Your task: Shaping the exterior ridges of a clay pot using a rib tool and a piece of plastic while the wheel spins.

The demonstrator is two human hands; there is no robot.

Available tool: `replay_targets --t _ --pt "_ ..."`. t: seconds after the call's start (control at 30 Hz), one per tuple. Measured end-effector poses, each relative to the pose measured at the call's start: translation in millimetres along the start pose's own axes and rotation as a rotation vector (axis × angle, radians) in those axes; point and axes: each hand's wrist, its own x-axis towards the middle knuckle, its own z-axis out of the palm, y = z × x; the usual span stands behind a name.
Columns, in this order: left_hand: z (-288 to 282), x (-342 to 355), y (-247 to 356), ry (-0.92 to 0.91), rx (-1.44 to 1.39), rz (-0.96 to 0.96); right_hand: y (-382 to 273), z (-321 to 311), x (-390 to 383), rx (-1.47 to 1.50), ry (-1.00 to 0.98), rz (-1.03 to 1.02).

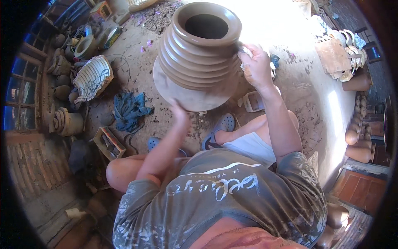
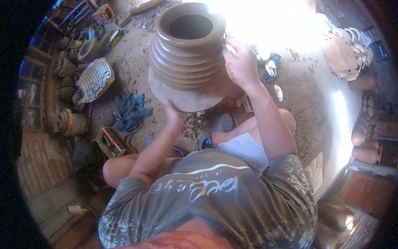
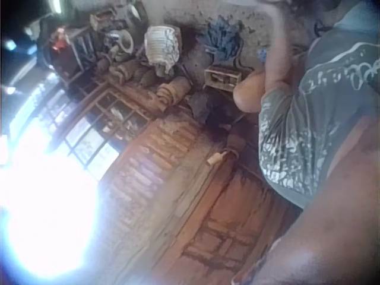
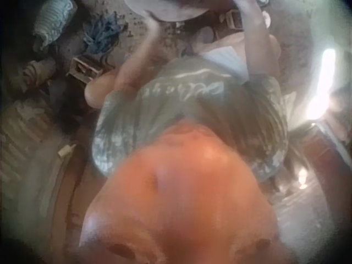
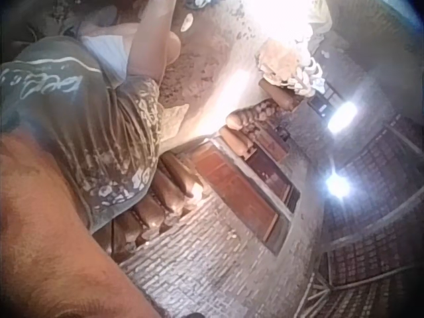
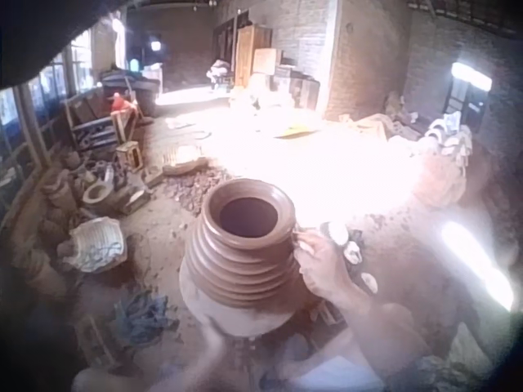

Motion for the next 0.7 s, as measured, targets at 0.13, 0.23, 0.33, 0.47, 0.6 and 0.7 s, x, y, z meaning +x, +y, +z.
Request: replay_targets --t 0.13,0.23,0.33,0.47,0.6,0.7 --pt "-12 39 79 -0.026 -0.104 0.012 1 5 -3 -0.051 0.027 -0.047" --pt "29 -32 -6 0.271 0.175 0.053 -1 9 -2 -0.064 0.018 -0.041" --pt "20 -82 -35 -0.43 0.286 -0.568 6 9 -5 -0.044 0.02 -0.042" --pt "-3 -15 -22 0.009 0.014 -0.102 -10 10 -9 -0.002 0.013 0.021" --pt "-5 18 78 -0.039 -0.164 -0.041 9 0 -11 -0.083 0.052 -0.126" --pt "-4 7 -11 0.126 0.134 0.097 4 9 -6 -0.015 0.014 -0.104"
